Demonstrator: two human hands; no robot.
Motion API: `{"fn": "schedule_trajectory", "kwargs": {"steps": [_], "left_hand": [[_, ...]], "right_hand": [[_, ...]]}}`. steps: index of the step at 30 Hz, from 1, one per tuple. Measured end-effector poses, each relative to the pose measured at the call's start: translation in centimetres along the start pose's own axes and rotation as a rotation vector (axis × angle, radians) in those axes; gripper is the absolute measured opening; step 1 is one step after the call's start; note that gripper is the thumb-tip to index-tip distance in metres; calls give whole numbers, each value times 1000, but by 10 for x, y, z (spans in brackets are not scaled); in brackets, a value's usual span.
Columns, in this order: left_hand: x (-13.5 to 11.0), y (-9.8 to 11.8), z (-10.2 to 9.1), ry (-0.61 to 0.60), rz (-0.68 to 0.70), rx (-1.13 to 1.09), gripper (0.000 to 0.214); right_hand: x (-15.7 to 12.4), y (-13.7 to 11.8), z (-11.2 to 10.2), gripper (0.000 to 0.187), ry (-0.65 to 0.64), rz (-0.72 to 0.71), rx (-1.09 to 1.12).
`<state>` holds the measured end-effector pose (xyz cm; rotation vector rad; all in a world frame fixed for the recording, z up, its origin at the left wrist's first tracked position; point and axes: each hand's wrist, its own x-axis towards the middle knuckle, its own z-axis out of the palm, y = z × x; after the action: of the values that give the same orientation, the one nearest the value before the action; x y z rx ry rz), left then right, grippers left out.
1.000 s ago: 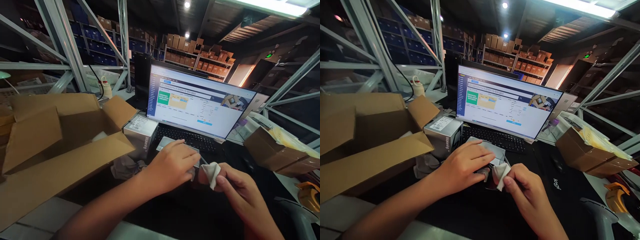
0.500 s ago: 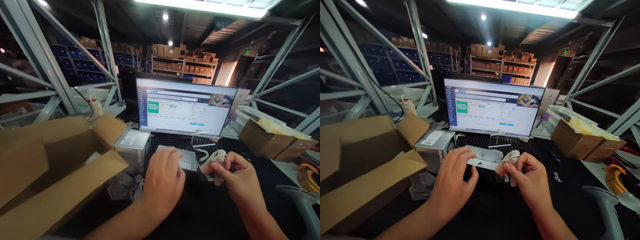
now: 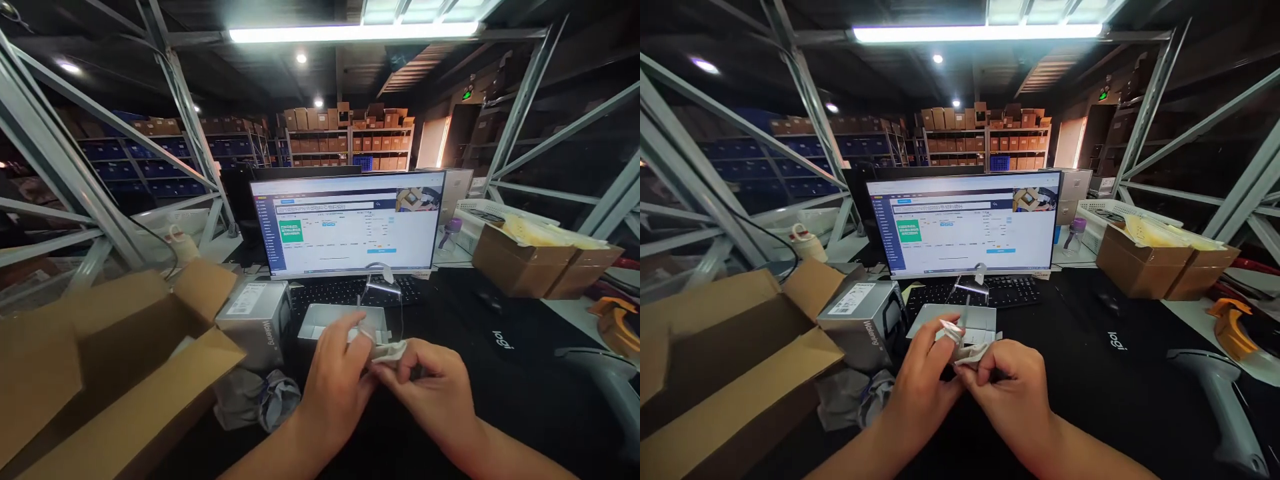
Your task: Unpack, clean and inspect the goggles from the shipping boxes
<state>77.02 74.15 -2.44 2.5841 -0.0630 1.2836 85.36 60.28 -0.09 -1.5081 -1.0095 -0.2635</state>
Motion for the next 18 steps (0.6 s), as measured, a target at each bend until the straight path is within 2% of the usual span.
{"fn": "schedule_trajectory", "kwargs": {"steps": [3, 6, 8, 15, 18], "left_hand": [[4, -3, -5, -72, 49, -9, 25], [9, -7, -9, -135, 94, -9, 26], [12, -11, -11, -167, 122, 2, 28], [16, -22, -18, -246, 179, 24, 36], [15, -22, -12, -233, 123, -1, 36]], "right_hand": [[4, -1, -4, 43, 40, 231, 180], [13, 3, -10, 46, 14, 485, 406], [19, 8, -14, 50, -8, 604, 570], [40, 20, -23, 58, 121, 815, 923], [44, 20, -25, 54, 146, 876, 995]]}}
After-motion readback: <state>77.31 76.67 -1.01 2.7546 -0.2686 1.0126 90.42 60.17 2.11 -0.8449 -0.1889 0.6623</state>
